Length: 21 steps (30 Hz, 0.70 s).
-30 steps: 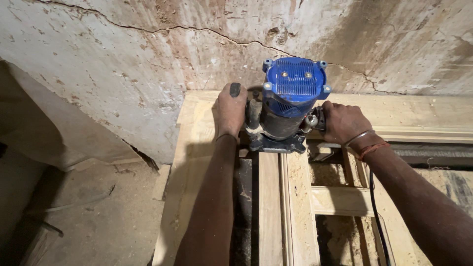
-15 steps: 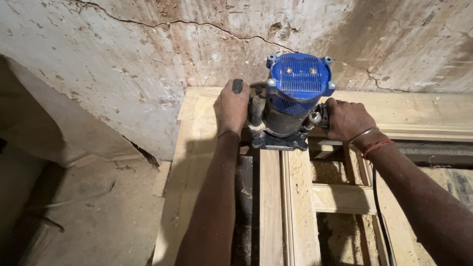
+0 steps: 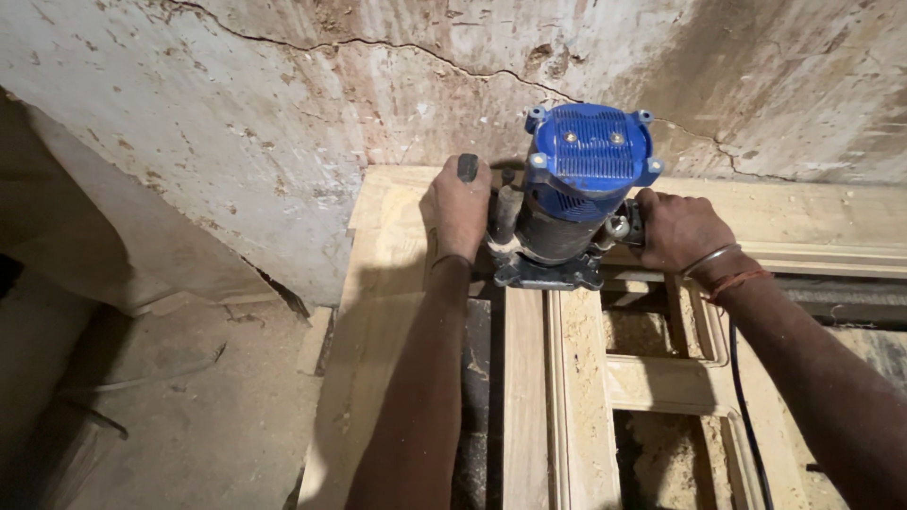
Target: The person uses a handheld electric router to shape the edges of a large wooden door frame lying on the floor. They guide the tool along the frame's perimeter and internal panels, creating grooves and removing material.
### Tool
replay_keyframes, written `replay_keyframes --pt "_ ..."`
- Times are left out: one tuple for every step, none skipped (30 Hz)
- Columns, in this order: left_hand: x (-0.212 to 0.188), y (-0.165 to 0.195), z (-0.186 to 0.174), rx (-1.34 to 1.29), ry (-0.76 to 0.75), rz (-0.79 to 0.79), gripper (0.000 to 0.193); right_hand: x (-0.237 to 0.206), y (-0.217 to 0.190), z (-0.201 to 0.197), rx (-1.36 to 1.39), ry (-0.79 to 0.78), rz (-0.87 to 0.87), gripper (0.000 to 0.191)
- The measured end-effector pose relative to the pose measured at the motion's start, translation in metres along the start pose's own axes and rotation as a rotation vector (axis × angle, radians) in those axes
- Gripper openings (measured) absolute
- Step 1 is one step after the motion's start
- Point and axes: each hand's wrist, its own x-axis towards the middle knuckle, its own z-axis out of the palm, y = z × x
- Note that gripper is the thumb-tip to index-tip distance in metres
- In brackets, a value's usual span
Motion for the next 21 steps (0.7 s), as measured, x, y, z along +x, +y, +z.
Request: replay_keyframes --pt "0.0 0.0 0.0 -0.011 0.005 -0.007 0.031 0.001 -0.001 -0.002 -0.014 -0.033 0.017 0.053" --pt "-0.001 0.0 -0.001 -0.023 0.005 -0.007 0.031 0.001 -0.002 -0.003 -0.027 -0.067 0.034 0.055" --pt "-0.001 0.001 -0.001 -0.037 0.003 -0.006 0.032 0.0 -0.001 -0.004 -0.014 -0.06 0.032 0.054" --pt "-0.002 0.002 -0.002 -0.052 0.002 -0.005 0.032 -0.001 -0.001 -0.004 -0.003 -0.053 0.029 0.054" --pt "-0.003 0.003 -0.002 -0.059 -0.004 -0.008 0.032 -0.002 -0.001 -0.005 0.008 -0.046 0.026 0.053" --pt "-0.003 0.004 -0.003 -0.068 -0.009 -0.01 0.032 -0.002 0.0 -0.005 0.004 -0.052 0.032 0.052" --pt "-0.004 0.006 -0.004 -0.076 -0.013 -0.014 0.032 -0.002 0.0 -0.006 -0.001 -0.059 0.035 0.051" --pt "-0.004 0.007 -0.005 0.011 -0.015 -0.02 0.031 -0.003 0.0 -0.006 -0.004 -0.067 0.038 0.051" --pt "-0.005 0.009 -0.006 0.098 -0.015 -0.026 0.031 -0.002 -0.001 -0.006 0.009 -0.063 0.038 0.052" --pt "-0.005 0.01 -0.008 0.185 -0.013 -0.03 0.031 -0.001 -0.001 -0.007 0.024 -0.058 0.038 0.054" --pt "-0.005 0.011 -0.009 0.153 -0.001 -0.015 0.031 0.0 -0.002 -0.007 0.036 -0.055 0.036 0.055" --pt "-0.005 0.012 -0.011 0.119 0.01 0.002 0.032 0.0 -0.003 -0.007 0.042 -0.023 0.021 0.055" --pt "-0.005 0.013 -0.012 0.083 0.021 0.018 0.032 -0.001 -0.003 -0.007 0.047 0.009 0.008 0.054" --pt "-0.005 0.013 -0.012 0.08 0.015 0.015 0.032 -0.002 -0.003 -0.007 0.05 0.039 -0.002 0.053" --pt "-0.005 0.013 -0.013 0.076 0.008 0.012 0.032 -0.002 -0.003 -0.007 0.046 0.034 0.005 0.052" --pt "-0.005 0.013 -0.012 0.071 0.0 0.009 0.031 -0.002 -0.003 -0.005 0.042 0.028 0.014 0.051" --pt "-0.006 0.012 -0.012 0.095 0.003 0.009 0.031 -0.003 -0.003 -0.004 0.036 0.021 0.022 0.051" --pt "-0.006 0.011 -0.01 0.118 0.009 0.007 0.03 -0.004 -0.001 -0.002 0.043 0.031 0.018 0.053" --pt "-0.006 0.011 -0.009 0.14 0.016 0.007 0.03 -0.004 -0.001 -0.001 0.049 0.043 0.014 0.055" --pt "-0.005 0.01 -0.007 0.09 0.021 0.016 0.03 -0.004 0.0 0.001 0.057 0.055 0.011 0.057" --pt "-0.006 0.009 -0.005 0.041 0.024 0.02 0.03 -0.004 0.001 0.003 0.052 0.054 0.013 0.056"
